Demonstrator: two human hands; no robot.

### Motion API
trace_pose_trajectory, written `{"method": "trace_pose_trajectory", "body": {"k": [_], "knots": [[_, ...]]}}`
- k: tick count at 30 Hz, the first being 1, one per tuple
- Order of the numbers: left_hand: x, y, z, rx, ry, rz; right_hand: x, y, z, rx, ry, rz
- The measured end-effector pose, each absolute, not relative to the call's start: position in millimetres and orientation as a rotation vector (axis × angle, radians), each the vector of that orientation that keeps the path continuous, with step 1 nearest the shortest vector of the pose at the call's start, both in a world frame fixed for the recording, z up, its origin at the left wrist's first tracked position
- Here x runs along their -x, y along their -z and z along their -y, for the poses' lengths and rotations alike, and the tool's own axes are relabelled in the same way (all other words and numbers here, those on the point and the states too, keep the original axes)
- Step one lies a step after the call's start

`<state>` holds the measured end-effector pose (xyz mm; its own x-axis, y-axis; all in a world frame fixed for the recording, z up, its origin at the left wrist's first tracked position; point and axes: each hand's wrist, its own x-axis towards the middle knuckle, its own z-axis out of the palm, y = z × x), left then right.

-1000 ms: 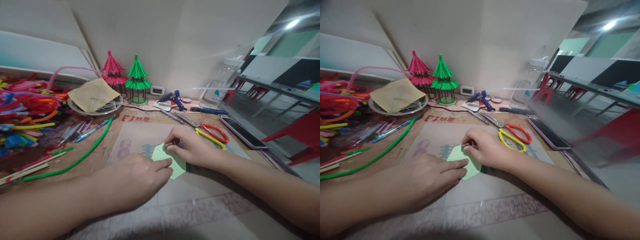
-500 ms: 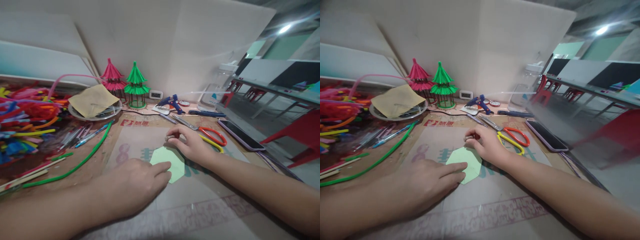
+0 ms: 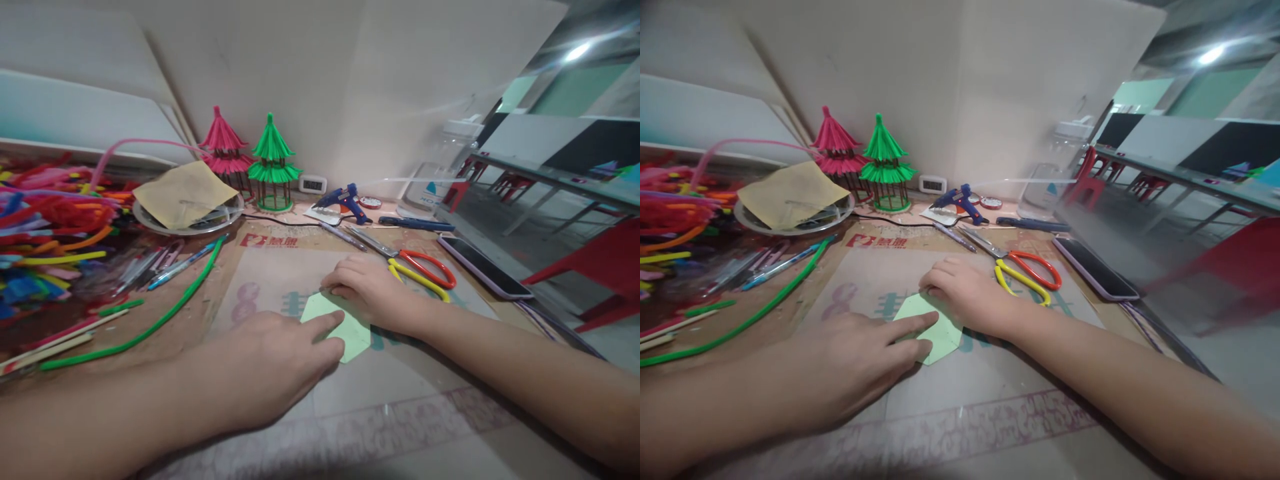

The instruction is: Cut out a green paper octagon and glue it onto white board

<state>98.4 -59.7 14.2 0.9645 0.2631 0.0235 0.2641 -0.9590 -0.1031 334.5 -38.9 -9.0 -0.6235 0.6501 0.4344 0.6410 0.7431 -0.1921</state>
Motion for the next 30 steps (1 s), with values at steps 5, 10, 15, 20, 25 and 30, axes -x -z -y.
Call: {"method": "trace_pose_trajectory", "body": {"k": [5,10,15,20,25,30], "knots": [[-98.8,-15.1,60.4,3.022,0.027,0.396,-336.0,11.2,33.7,0.902,0.157,2.504],[-97.7,-14.9,61.2,3.021,0.023,0.398,-335.5,9.8,40.3,0.959,0.051,2.338],[-98.1,-14.7,60.4,3.018,0.022,0.400,-333.9,13.4,36.8,1.009,-0.008,2.407],[-98.5,-16.6,60.0,3.024,0.015,0.395,-334.0,14.6,36.8,1.024,0.026,2.347],[-99.6,-15.7,59.4,3.037,0.038,0.387,-332.9,11.7,35.5,1.069,-0.038,2.407],[-100.0,-14.9,59.4,3.046,0.046,0.411,-332.9,14.0,31.5,1.042,0.028,2.357]]}}
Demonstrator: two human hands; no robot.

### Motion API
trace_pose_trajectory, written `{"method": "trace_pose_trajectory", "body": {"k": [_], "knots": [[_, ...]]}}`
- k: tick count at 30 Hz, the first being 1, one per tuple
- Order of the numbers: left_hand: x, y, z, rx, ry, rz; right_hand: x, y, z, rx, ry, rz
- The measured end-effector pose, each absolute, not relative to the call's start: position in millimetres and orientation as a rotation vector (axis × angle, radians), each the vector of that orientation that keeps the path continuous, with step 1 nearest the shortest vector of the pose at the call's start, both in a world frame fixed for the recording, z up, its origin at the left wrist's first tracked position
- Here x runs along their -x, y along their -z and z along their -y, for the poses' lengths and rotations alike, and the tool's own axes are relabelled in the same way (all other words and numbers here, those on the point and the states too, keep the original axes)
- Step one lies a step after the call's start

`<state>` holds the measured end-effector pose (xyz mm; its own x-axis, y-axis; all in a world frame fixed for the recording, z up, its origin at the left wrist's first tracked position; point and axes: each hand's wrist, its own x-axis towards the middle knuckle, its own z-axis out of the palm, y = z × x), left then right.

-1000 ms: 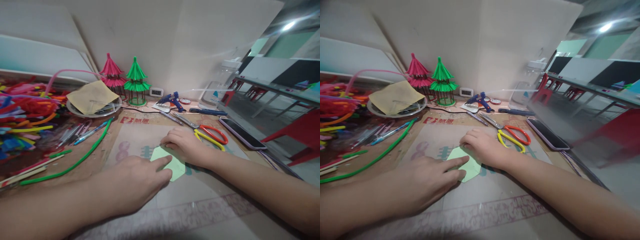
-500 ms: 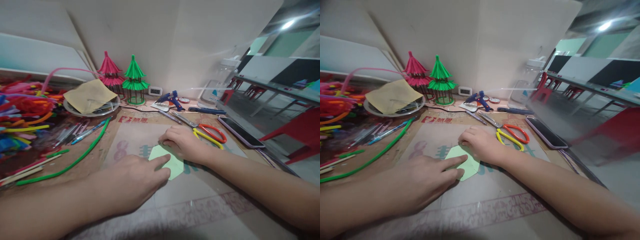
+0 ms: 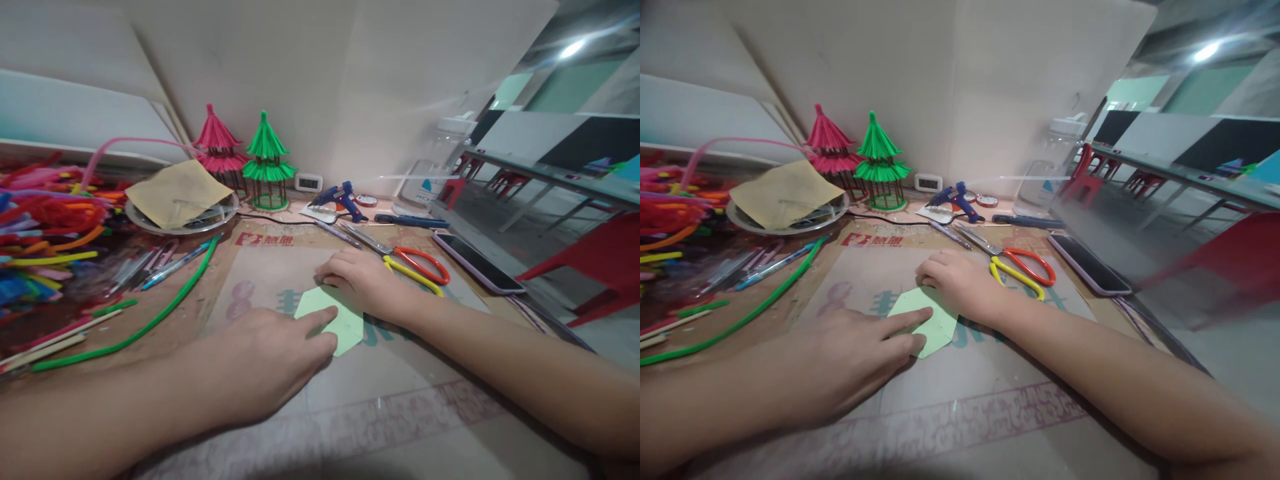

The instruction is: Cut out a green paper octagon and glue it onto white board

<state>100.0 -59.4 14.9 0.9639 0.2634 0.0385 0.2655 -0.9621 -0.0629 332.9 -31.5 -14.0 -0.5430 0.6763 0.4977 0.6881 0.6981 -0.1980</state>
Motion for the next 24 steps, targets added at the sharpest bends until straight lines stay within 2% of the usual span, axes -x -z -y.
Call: {"method": "trace_pose_trajectory", "body": {"k": [6,11,18,24], "knots": [[-99,-16,60,3.055,0.045,0.387,-335,13,36,1.060,-0.085,2.331],[-99,-15,59,3.058,0.052,0.402,-334,12,33,1.147,-0.003,2.295],[-98,-13,61,3.044,0.034,0.411,-332,12,36,1.113,-0.074,2.316],[-93,-12,76,2.980,0.215,0.264,-339,14,25,1.360,-0.302,1.976]]}}
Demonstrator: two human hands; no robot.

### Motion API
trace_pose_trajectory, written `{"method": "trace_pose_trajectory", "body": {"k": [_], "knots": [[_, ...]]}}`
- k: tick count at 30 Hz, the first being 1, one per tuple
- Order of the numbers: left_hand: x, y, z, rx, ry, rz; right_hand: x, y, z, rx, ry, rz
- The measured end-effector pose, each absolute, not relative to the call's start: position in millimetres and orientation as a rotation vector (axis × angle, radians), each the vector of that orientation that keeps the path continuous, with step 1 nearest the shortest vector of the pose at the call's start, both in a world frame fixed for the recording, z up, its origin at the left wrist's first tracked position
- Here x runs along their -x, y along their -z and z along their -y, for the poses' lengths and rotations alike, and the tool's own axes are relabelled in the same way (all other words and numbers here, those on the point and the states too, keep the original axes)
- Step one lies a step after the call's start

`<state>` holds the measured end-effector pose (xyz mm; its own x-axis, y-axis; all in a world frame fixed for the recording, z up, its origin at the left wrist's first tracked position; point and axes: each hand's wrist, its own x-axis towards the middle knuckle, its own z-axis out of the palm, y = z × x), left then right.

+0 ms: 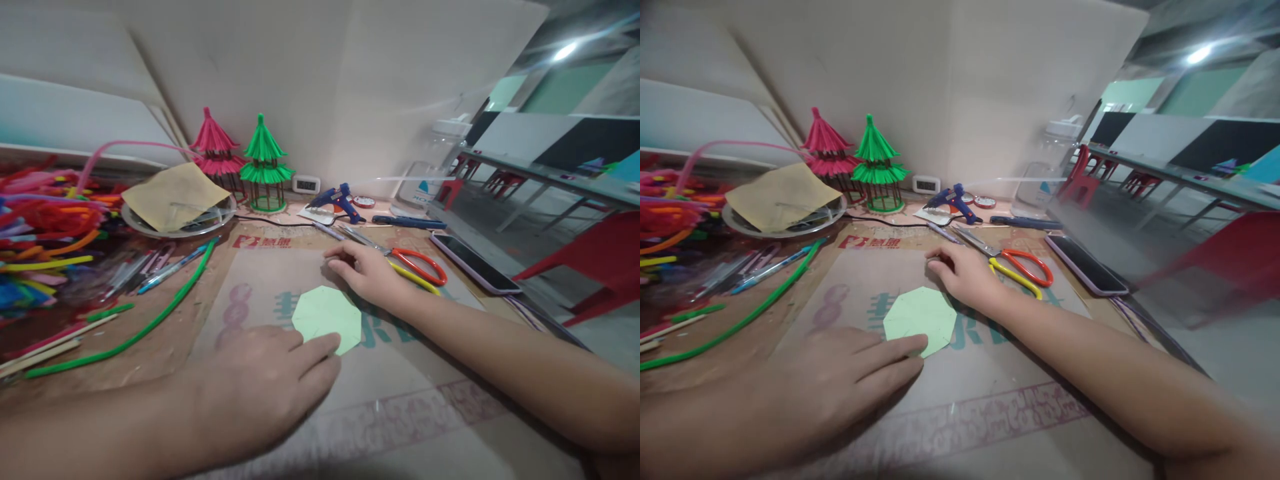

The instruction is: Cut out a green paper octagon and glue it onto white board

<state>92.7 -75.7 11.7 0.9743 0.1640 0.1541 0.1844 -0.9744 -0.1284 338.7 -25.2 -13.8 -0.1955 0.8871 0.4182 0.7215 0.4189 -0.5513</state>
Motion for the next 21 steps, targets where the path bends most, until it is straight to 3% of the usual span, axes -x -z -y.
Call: {"method": "trace_pose_trajectory", "body": {"k": [3,6,9,13,15,21], "knots": [[-92,-15,62,3.059,0.387,0.301,-340,12,24,1.378,-0.376,1.878],[-90,-18,32,3.081,0.551,0.633,-339,11,27,1.351,-0.382,1.892],[-89,-18,7,3.068,0.603,0.916,-340,12,27,1.337,-0.389,1.854],[-92,-13,8,3.139,0.641,0.955,-343,13,22,1.305,-0.528,1.671],[-95,-11,15,3.188,0.580,0.949,-343,9,25,1.238,-0.771,1.512],[-97,-8,22,3.280,0.342,1.011,-332,-4,49,0.835,-1.973,1.210]]}}
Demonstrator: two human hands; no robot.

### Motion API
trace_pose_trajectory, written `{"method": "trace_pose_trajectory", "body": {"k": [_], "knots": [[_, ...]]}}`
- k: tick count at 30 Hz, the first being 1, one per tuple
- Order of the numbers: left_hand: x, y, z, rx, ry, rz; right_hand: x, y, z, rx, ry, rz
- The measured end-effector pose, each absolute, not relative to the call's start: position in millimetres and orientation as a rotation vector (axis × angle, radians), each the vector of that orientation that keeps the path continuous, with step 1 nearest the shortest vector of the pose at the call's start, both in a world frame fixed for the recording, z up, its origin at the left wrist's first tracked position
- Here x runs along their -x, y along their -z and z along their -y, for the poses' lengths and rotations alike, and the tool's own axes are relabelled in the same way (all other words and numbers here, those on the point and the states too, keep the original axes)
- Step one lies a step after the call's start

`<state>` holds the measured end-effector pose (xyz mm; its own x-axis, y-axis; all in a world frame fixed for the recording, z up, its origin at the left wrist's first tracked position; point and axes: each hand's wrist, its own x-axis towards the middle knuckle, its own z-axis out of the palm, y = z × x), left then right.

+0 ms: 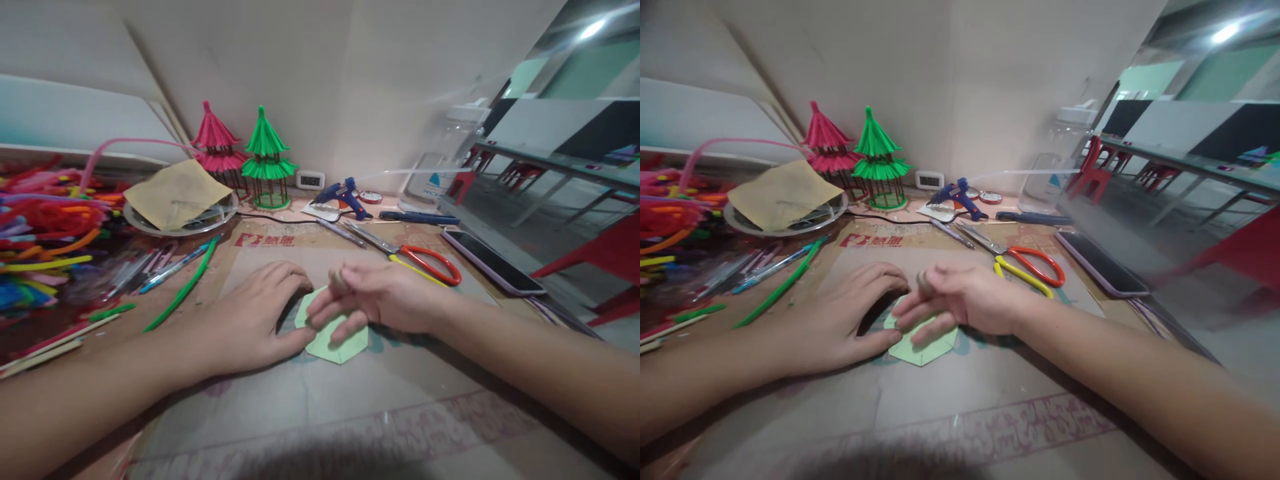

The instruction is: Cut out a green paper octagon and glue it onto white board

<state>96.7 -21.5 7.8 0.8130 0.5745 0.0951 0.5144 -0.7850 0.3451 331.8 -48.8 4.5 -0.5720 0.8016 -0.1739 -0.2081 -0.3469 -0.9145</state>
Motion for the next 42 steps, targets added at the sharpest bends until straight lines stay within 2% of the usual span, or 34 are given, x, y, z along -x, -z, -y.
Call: {"method": "trace_pose_trajectory", "body": {"k": [2,5,6,10,13,14,17,18,22,26,30,42], "knots": [[-96,-7,19,-2.713,-0.255,-0.831,-330,-1,49,0.880,-1.967,1.231],[-94,-5,17,-2.735,-0.247,-0.851,-331,4,44,0.962,-1.396,1.236],[-94,-5,17,-2.735,-0.243,-0.855,-332,4,44,0.928,-1.330,1.243],[-95,-5,18,-2.722,-0.213,-0.872,-330,0,49,0.880,-1.670,1.420],[-95,-5,18,-2.723,-0.151,-0.917,-329,-1,50,0.975,-1.306,1.423],[-95,-5,19,-2.718,-0.127,-0.934,-329,-1,49,0.970,-1.299,1.378],[-95,-5,19,-2.692,-0.085,-0.980,-330,0,47,0.931,-1.692,1.298],[-94,-5,19,-2.686,-0.080,-0.988,-330,1,47,0.946,-1.722,1.314],[-94,-3,19,-2.685,-0.106,-0.989,-330,2,50,0.942,-1.320,1.285],[-96,-3,17,-2.681,-0.105,-0.985,-329,3,51,0.949,-1.599,1.271],[-97,-3,18,-2.688,-0.124,-0.974,-334,8,44,1.047,-1.136,1.301],[-93,-7,27,-2.820,-0.429,-0.669,-332,16,42,1.082,-1.112,1.419]]}}
